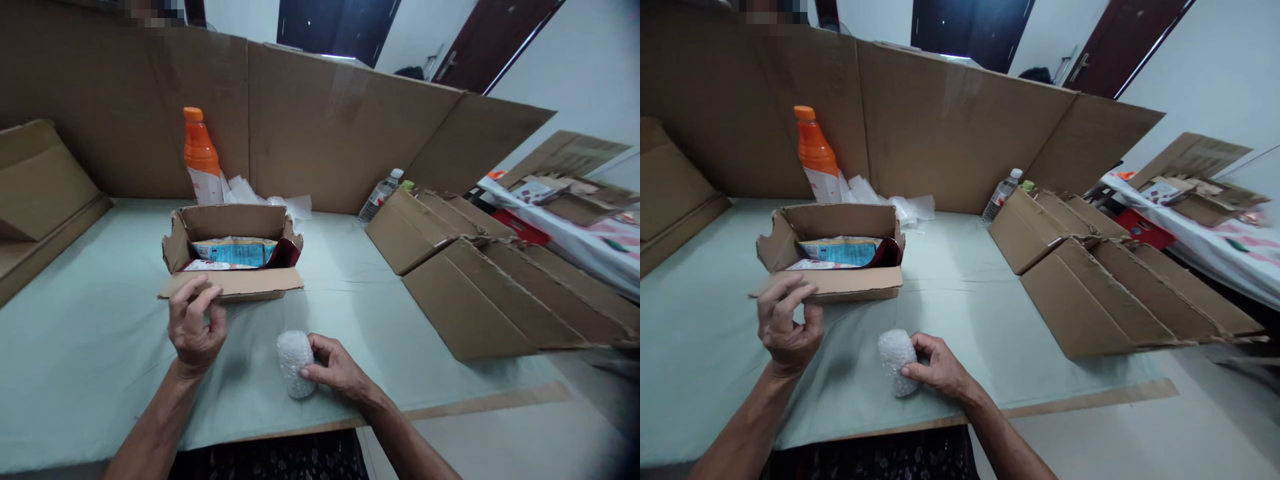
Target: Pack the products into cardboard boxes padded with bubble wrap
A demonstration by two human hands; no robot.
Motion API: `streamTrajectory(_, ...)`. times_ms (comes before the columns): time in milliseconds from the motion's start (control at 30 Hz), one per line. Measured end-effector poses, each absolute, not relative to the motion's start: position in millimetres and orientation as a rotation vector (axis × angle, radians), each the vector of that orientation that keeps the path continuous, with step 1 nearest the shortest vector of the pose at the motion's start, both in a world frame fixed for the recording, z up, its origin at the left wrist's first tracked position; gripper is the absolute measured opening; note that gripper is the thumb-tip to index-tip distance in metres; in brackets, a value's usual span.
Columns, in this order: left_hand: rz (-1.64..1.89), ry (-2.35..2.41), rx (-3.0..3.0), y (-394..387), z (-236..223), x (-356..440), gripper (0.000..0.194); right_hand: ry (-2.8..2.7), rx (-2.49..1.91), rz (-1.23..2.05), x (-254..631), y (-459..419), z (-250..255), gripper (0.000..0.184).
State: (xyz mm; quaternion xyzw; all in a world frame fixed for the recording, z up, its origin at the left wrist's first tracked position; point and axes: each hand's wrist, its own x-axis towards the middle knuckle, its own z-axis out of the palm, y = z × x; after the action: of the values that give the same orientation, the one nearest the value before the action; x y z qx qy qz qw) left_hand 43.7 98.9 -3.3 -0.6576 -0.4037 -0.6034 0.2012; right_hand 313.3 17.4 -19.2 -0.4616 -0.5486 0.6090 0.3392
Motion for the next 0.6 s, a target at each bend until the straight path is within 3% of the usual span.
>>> streamTrajectory(367,-1.713,-1.156,-1.854,98,-7,42,0.035,-1.625,-1.268,1.394,307,24,0,0.024)
streamTrajectory(600,-1.717,-1.143,-1.875,99,-6,41,0.036,-1.752,-1.172,1.11,320,31,59,0.022)
